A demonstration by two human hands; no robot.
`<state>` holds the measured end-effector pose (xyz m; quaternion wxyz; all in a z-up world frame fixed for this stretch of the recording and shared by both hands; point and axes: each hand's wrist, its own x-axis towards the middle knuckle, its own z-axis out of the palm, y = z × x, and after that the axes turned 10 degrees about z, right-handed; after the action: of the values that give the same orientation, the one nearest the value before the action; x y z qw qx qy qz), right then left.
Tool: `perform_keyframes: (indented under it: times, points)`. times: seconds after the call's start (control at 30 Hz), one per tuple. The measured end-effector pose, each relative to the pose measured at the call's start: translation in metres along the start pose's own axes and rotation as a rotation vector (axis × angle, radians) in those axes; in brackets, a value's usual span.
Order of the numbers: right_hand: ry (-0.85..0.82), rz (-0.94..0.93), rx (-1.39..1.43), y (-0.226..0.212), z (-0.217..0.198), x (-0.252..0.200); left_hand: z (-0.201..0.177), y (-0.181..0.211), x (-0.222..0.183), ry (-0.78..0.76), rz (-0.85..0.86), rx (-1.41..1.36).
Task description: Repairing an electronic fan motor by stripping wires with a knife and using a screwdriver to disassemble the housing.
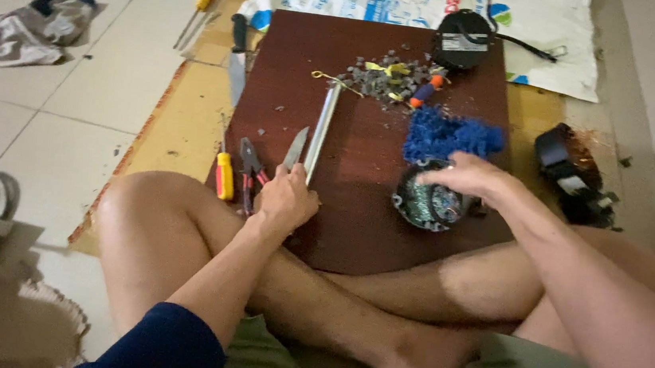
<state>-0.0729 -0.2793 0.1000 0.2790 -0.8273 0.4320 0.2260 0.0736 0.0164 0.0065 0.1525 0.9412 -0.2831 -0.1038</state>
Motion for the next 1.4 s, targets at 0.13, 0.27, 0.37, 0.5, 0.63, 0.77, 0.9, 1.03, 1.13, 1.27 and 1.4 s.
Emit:
perform_keyframes:
  times: [0.13, 0.27, 0.37, 0.5, 0.63, 0.77, 0.9, 1.03, 1.13, 1.27, 1.4]
  points:
    - [0.046, 0.120, 0.178, 0.029, 0.021, 0.038, 0.026, -0.025, 0.011, 0.009, 0.028, -0.007]
    - [0.142, 0.170, 0.856, 0.021, 0.035, 0.005, 0.017, -0.017, 0.008, 0.029, 0.010, 0.047]
    - [0.136, 0.193, 1.129, 0.006, 0.027, -0.048, 0.027, -0.022, 0.018, 0.020, 0.000, 0.065]
    - [0.026, 0.224, 0.987, 0.003, 0.019, -0.082, 0.036, -0.033, 0.024, 0.110, -0.063, 0.072]
    - [-0.010, 0.210, 1.007, 0.010, 0.034, -0.091, 0.037, -0.045, 0.032, 0.123, -0.138, 0.086]
    - [0.313, 0.109, 0.673, 0.030, 0.056, -0.063, 0.044, -0.051, 0.044, 0.053, -0.197, 0.094]
    - [0.258, 0.074, 0.832, 0.024, 0.059, -0.067, 0.040, -0.047, 0.034, 0.058, -0.134, 0.201]
    - [0.362, 0.086, 0.794, 0.062, 0.070, -0.013, -0.003, -0.015, -0.006, -0.077, -0.054, 0.453]
    - [0.240, 0.081, 0.750, 0.038, 0.055, -0.053, -0.010, -0.006, -0.013, -0.214, 0.082, 0.511]
    - [0.238, 0.057, 0.612, 0.035, 0.054, -0.053, -0.007, -0.012, -0.013, -0.080, 0.006, 0.400]
    - [0.389, 0.067, 0.495, 0.040, 0.059, -0.056, -0.047, 0.009, -0.040, 0.137, 0.034, 0.002]
